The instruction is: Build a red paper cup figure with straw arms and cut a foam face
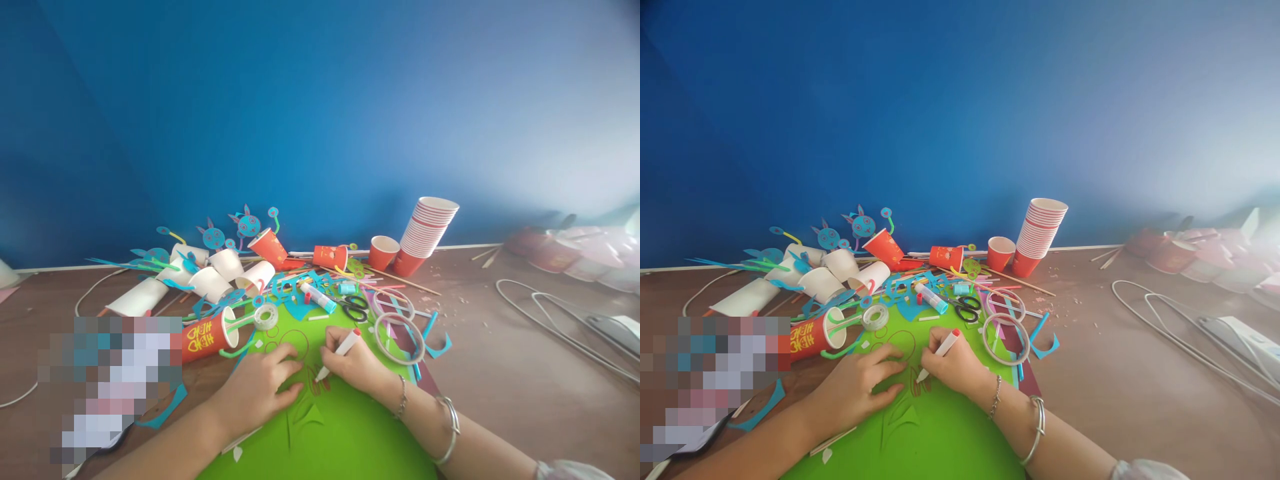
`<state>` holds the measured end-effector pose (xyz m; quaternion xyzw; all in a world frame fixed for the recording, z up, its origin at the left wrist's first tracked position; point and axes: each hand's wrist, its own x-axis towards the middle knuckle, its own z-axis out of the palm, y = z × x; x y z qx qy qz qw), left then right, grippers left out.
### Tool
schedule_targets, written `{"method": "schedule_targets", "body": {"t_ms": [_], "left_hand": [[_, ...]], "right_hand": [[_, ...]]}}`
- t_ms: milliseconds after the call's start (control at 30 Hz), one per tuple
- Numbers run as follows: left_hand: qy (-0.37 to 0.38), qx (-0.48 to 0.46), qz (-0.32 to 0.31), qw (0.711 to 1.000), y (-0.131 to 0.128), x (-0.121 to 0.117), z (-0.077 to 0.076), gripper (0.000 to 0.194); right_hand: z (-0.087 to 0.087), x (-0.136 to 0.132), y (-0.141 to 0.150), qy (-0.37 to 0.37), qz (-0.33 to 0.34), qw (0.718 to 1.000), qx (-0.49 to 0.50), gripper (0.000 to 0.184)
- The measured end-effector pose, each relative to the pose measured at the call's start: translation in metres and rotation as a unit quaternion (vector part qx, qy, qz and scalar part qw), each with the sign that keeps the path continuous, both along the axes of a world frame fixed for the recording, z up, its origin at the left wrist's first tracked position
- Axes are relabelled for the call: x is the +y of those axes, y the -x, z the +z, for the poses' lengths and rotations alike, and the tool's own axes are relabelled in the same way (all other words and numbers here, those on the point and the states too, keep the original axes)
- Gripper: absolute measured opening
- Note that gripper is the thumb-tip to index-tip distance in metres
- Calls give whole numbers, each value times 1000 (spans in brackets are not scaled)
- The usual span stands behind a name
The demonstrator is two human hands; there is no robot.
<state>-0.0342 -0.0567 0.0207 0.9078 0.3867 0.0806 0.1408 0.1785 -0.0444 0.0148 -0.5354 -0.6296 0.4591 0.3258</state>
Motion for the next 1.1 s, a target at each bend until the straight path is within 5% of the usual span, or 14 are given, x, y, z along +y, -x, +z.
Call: {"method": "schedule_targets", "body": {"t_ms": [1100], "left_hand": [[9,-6,-3,1000,0,1,-1,28]], "right_hand": [[3,-2,0,29,30,999,32,21]]}}
